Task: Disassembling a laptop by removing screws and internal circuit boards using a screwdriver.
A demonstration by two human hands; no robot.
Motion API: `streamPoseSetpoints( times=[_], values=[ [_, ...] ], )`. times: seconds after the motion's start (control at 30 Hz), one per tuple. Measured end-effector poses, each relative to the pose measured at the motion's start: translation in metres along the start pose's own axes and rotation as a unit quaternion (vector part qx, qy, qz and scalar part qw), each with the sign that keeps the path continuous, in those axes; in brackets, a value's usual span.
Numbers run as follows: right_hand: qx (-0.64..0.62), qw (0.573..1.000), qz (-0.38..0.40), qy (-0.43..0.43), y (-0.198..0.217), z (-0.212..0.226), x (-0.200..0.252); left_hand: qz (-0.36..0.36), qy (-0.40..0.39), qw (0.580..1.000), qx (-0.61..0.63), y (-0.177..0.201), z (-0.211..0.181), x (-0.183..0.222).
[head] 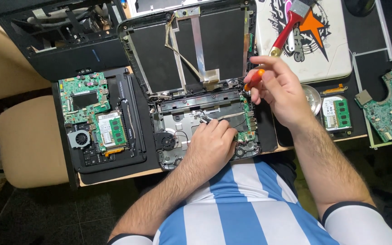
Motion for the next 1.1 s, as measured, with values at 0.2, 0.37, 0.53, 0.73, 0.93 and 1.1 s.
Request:
streamPoseSetpoints(
  times=[0.2,0.37,0.53,0.73,0.93,1.1],
  values=[
    [0.038,0.999,-0.016,0.017,0.005,0.000,-0.004,-0.012,0.009,1.000,0.019,0.001,0.000,0.000],
    [0.022,1.000,-0.005,0.011,0.006,-0.008,-0.001,-0.027,0.006,0.999,0.025,-0.002,0.003,-0.001],
    [0.054,0.998,-0.006,0.029,0.004,-0.007,-0.004,-0.045,-0.001,0.998,0.053,-0.002,0.005,-0.002],
    [0.037,0.999,0.002,0.031,0.005,-0.010,-0.003,-0.031,0.010,0.996,0.082,-0.001,0.008,-0.005],
    [0.059,0.997,-0.003,0.046,0.004,-0.007,-0.004,-0.005,0.021,0.995,0.093,0.001,0.010,-0.006],
    [0.062,0.997,0.008,0.055,0.009,-0.015,-0.002,-0.005,0.028,0.996,0.085,0.008,0.009,-0.006]
  ],
)
Point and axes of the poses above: each hand's wrist, its own x-axis away from the middle knuckle, its own y-axis out of the back of the hand, z = x × y, the point moved 6 cm from there along -x, towards the middle knuckle, and after that the axes turned 6 degrees about y, right-handed, at the moved point
